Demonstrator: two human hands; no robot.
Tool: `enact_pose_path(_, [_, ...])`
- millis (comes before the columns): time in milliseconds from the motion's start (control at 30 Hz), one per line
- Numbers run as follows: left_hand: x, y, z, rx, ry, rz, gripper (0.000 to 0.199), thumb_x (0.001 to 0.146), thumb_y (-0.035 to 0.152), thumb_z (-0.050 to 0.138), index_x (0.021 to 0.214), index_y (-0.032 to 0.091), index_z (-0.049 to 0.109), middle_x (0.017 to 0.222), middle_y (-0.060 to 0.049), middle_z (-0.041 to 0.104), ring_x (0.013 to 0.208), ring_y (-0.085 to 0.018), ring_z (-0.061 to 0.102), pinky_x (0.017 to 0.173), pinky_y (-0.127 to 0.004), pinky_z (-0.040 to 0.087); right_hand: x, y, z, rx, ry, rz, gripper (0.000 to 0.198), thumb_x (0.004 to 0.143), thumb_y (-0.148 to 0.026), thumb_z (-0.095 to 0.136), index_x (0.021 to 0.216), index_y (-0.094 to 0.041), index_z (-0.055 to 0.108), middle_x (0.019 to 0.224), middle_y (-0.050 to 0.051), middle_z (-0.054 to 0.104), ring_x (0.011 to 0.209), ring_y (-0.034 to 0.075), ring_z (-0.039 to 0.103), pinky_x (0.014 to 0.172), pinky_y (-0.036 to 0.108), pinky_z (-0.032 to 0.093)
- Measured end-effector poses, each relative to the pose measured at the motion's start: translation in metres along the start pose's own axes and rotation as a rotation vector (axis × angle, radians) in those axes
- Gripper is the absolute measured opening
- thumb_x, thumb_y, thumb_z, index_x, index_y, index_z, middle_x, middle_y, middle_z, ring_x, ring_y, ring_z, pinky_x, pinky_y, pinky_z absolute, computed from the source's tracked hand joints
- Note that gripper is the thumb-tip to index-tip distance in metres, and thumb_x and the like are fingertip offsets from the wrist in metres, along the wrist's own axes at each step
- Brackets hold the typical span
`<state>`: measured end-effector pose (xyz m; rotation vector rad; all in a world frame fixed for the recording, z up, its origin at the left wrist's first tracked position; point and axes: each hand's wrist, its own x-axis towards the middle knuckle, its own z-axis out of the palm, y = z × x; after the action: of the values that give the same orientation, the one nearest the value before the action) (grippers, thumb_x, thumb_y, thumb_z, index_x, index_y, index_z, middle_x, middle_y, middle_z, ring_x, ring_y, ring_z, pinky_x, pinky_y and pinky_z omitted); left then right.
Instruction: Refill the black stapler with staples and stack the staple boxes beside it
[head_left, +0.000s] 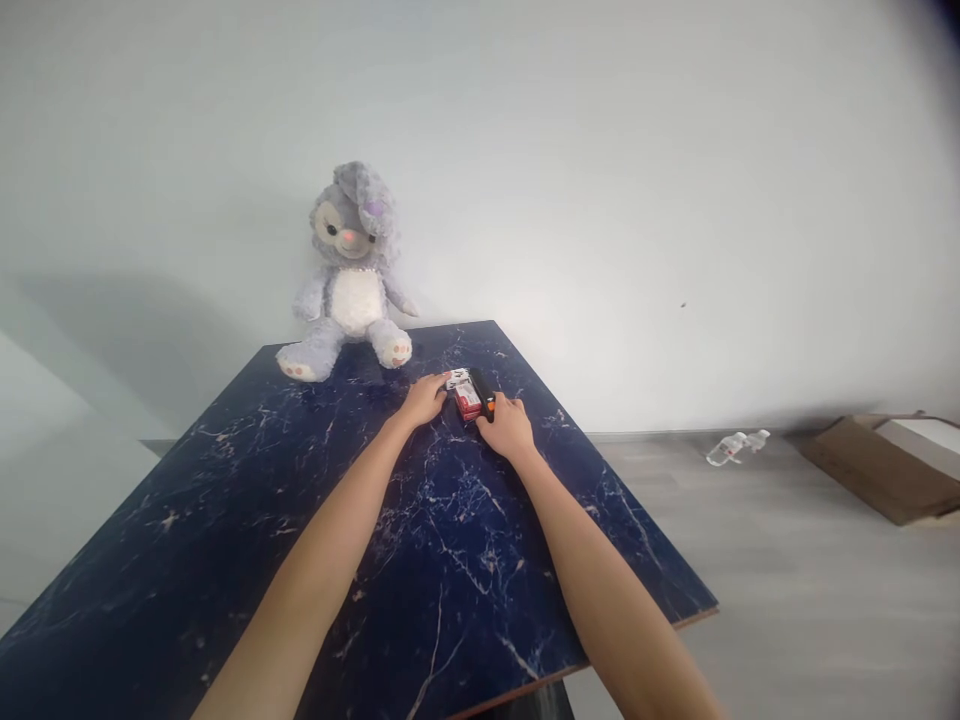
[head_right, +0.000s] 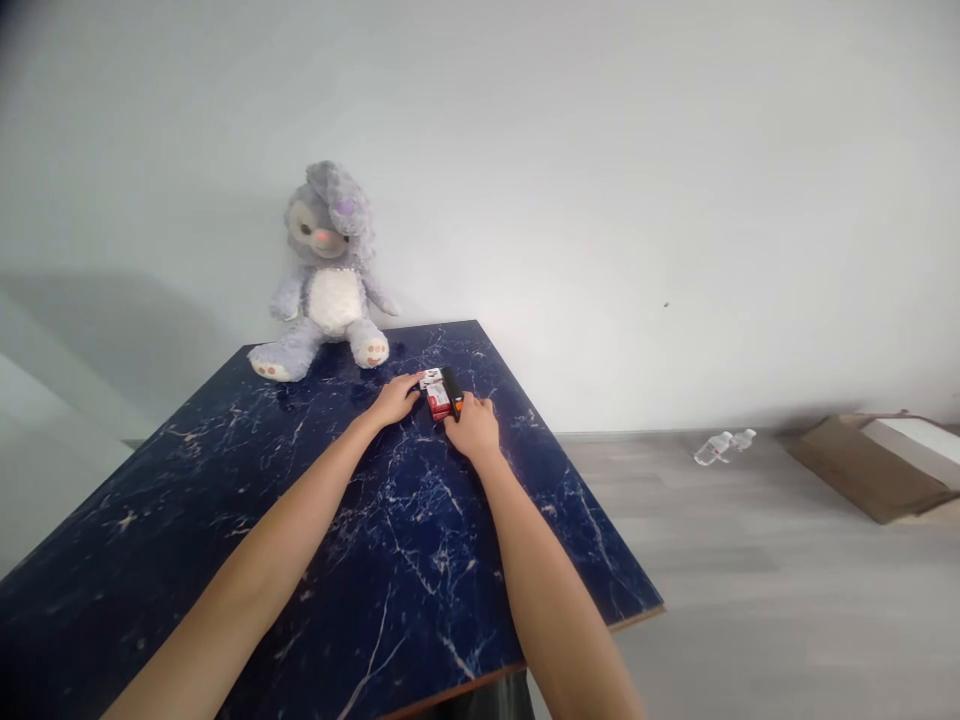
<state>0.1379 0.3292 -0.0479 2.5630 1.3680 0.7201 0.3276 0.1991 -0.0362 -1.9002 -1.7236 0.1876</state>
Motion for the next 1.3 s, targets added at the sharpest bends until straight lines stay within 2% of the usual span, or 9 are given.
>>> enact_pose_path(167, [0.002,0.013,-0.003,-0.015,0.084,-0.023,0.035,0.093,0.023,0.052,0.123,0.022,0.069,0.113,-0.011,0.071,0.111,-0.028,0.061,0.101,-0.041,0.044,0.0,-0.001,-0.001,0.003,0.005,0.006,0.036,0.085,-0.033,0.055,0.117,-0.018,0.054,0.107,0.012,0.069,0.115,0.032,0.05,0.083,0.036,0.046])
enact_pose_path(400, [0.002,0.026,0.002,-0.116,0.063,-0.032,0.045,0.085,0.009,0.046,0.121,0.02,0.071,0.122,-0.009,0.071,0.116,-0.025,0.063,0.102,-0.034,0.046,0.0,0.0,-0.002,0.015,-0.001,0.006,0.037,0.084,-0.034,0.055,0.118,-0.019,0.054,0.105,0.01,0.069,0.114,0.032,0.05,0.085,0.036,0.046])
enact_pose_path(500, [-0.008,0.025,-0.002,-0.261,-0.004,-0.024,0.053,0.084,0.012,0.045,0.133,0.022,0.063,0.13,-0.005,0.068,0.121,-0.024,0.062,0.104,-0.033,0.046,0.0,0.0,-0.003,0.012,-0.008,0.001,0.04,0.084,-0.034,0.055,0.12,-0.018,0.054,0.11,0.011,0.068,0.115,0.032,0.05,0.088,0.037,0.046])
enact_pose_path(600, [-0.022,0.026,-0.004,-0.387,-0.085,-0.001,0.066,0.085,0.028,0.057,0.15,0.023,0.043,0.142,-0.006,0.06,0.133,-0.028,0.053,0.108,-0.038,0.043,-0.001,0.0,-0.003,0.026,-0.005,-0.015,0.048,0.082,-0.033,0.056,0.128,-0.017,0.053,0.117,0.01,0.067,0.116,0.032,0.05,0.092,0.038,0.046])
enact_pose_path(733, [-0.031,0.038,0.0,-0.216,-0.048,-0.008,0.093,0.071,0.052,0.077,0.149,0.017,0.041,0.142,-0.017,0.056,0.137,-0.038,0.046,0.109,-0.045,0.041,0.0,0.004,-0.001,0.051,0.004,-0.043,0.067,0.078,-0.026,0.056,0.143,-0.013,0.043,0.123,0.011,0.066,0.118,0.032,0.051,0.1,0.037,0.043])
enact_pose_path(933, [-0.033,0.054,-0.001,-0.131,-0.039,0.043,0.071,0.079,0.048,0.071,0.142,0.023,0.049,0.136,-0.013,0.061,0.13,-0.034,0.052,0.105,-0.042,0.043,0.002,0.011,0.002,0.052,0.001,-0.036,0.069,0.08,-0.023,0.053,0.147,-0.012,0.04,0.12,0.012,0.068,0.119,0.032,0.053,0.102,0.037,0.042])
enact_pose_path(1100, [-0.037,0.073,0.005,-0.049,-0.093,-0.099,0.082,0.079,0.054,0.068,0.147,0.018,0.041,0.143,-0.019,0.055,0.139,-0.043,0.04,0.11,-0.053,0.033,0.005,0.012,0.004,0.018,0.004,-0.034,0.069,0.08,-0.012,0.047,0.148,-0.007,0.037,0.12,0.016,0.067,0.115,0.031,0.056,0.101,0.038,0.041])
enact_pose_path(1200, [-0.059,0.094,0.012,0.034,-0.057,-0.205,0.09,0.081,0.057,0.064,0.151,0.012,0.033,0.156,-0.025,0.036,0.146,-0.049,0.022,0.114,-0.06,0.021,0.004,0.013,0.003,0.023,0.038,-0.073,0.074,0.075,-0.006,0.044,0.149,-0.005,0.034,0.133,0.017,0.06,0.122,0.029,0.053,0.106,0.039,0.037])
enact_pose_path(1300, [-0.099,0.105,-0.001,0.097,0.042,-0.088,0.075,0.088,0.051,0.057,0.148,0.012,0.038,0.155,-0.023,0.037,0.144,-0.043,0.03,0.115,-0.054,0.022,0.0,0.014,-0.004,0.114,0.162,-0.013,0.065,0.074,-0.008,0.043,0.139,-0.007,0.044,0.133,0.018,0.057,0.119,0.027,0.054,0.101,0.037,0.041])
